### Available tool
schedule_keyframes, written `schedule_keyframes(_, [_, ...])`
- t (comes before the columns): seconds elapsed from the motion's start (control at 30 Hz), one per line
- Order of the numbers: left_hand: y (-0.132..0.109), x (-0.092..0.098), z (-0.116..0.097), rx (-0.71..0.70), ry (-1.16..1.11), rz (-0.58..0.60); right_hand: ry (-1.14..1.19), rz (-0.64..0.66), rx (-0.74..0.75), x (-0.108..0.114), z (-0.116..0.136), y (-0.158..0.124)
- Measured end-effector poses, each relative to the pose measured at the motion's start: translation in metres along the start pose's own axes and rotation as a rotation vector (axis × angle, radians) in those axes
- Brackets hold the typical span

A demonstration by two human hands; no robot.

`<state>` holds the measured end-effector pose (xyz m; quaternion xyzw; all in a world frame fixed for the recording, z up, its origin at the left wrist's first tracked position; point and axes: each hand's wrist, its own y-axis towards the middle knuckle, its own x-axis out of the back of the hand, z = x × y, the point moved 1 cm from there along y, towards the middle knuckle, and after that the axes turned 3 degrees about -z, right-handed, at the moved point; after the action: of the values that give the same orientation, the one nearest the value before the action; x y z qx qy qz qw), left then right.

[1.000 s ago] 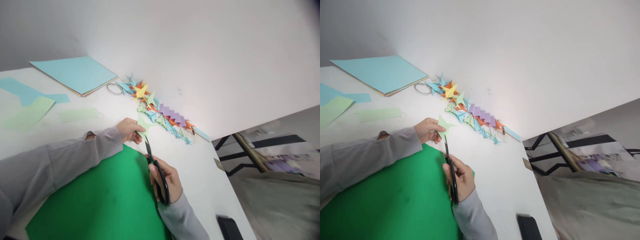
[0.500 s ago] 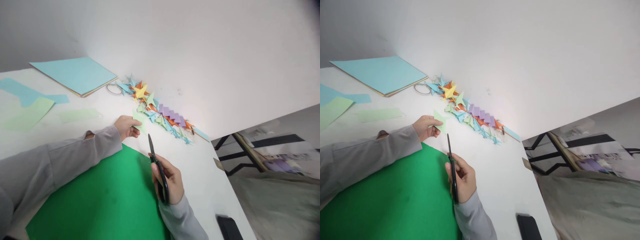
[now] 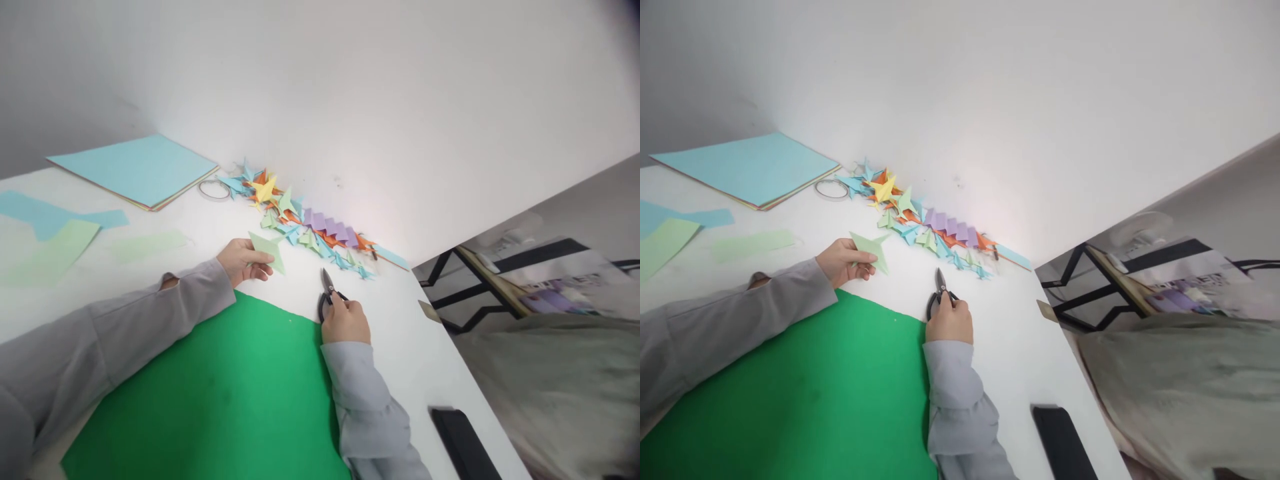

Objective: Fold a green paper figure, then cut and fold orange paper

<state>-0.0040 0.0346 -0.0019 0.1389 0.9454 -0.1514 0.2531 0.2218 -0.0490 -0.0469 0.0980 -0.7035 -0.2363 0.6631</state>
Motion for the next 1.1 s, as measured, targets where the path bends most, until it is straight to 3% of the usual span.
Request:
schedule_keyframes(0.1, [-0.001, 0.001, -0.001, -0.009, 0.025, 0.025, -0.052, -0.128, 0.141, -0.003, 0.001, -0.002])
schedule_keyframes(0.23, [-0.003, 0.001, 0.0, -0.044, 0.063, 0.06, -0.029, -0.263, 0.114, 0.011, 0.01, -0.002])
schedule_keyframes(0.3, [-0.003, 0.0, 0.002, -0.062, 0.078, 0.055, 0.133, -0.318, 0.127, 0.019, 0.018, -0.002])
schedule_keyframes(0.43, [-0.005, -0.004, 0.007, -0.135, 0.24, 0.079, 0.618, -0.299, 0.328, 0.029, 0.045, -0.003])
schedule_keyframes(0.57, [-0.011, -0.008, 0.01, -0.3, 0.48, 0.195, 0.719, -0.339, 0.386, 0.034, 0.069, -0.003])
schedule_keyframes(0.67, [-0.013, -0.01, 0.012, -0.35, 0.566, 0.189, 0.71, -0.421, 0.376, 0.036, 0.074, -0.001])
schedule_keyframes(0.73, [-0.014, -0.011, 0.013, -0.392, 0.555, 0.096, 0.684, -0.472, 0.339, 0.038, 0.073, 0.0])
schedule_keyframes(0.83, [-0.018, -0.011, 0.017, -0.433, 0.455, -0.247, 0.559, -0.56, 0.256, 0.043, 0.069, 0.0])
schedule_keyframes(0.9, [-0.024, -0.014, 0.022, -0.398, 0.373, -0.367, 0.418, -0.625, 0.249, 0.047, 0.069, 0.0])
schedule_keyframes(1.0, [-0.037, -0.026, 0.033, -0.293, 0.213, -0.125, 0.25, -0.674, 0.34, 0.051, 0.074, -0.002])
schedule_keyframes(1.1, [-0.047, -0.035, 0.038, -0.297, 0.103, -0.052, 0.237, -0.641, 0.454, 0.055, 0.081, -0.004])
